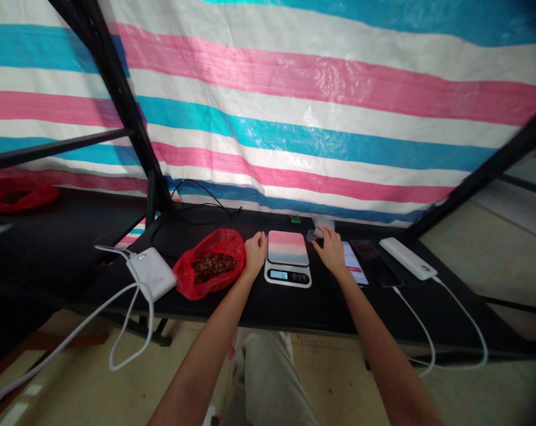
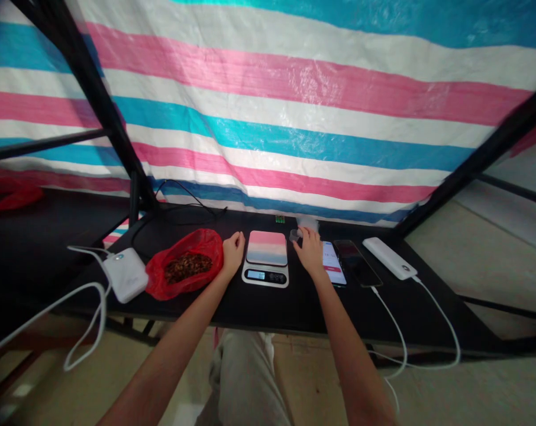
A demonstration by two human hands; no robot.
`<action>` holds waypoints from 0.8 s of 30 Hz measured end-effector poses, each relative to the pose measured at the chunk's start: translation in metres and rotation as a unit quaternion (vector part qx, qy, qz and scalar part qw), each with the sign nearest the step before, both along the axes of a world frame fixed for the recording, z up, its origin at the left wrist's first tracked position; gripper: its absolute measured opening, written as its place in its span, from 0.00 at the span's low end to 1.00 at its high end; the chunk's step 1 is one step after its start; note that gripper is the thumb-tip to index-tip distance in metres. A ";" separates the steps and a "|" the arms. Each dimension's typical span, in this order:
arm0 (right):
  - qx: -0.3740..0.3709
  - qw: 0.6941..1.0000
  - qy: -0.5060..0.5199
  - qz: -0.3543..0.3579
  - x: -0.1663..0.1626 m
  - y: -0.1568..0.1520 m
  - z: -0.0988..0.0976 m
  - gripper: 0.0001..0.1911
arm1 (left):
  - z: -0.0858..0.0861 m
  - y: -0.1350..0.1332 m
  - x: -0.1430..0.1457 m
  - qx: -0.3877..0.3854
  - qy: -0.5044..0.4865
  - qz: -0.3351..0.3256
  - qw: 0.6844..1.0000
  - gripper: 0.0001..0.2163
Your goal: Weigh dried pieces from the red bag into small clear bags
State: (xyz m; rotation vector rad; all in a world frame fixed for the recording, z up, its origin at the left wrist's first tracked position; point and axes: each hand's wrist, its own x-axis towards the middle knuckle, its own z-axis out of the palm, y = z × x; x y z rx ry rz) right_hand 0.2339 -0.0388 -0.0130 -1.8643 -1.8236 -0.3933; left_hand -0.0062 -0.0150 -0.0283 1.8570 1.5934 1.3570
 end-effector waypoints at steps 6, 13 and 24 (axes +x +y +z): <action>-0.126 0.982 -0.129 0.056 0.013 0.027 0.001 0.23 | -0.001 -0.003 0.002 0.006 0.021 -0.018 1.000 0.17; -0.121 0.989 -0.060 0.066 0.035 0.029 -0.012 0.21 | 0.000 -0.009 0.002 -0.008 0.067 -0.026 0.997 0.16; -0.122 0.980 0.118 0.103 0.029 0.019 -0.020 0.20 | 0.006 -0.055 -0.008 0.017 0.106 -0.046 0.993 0.15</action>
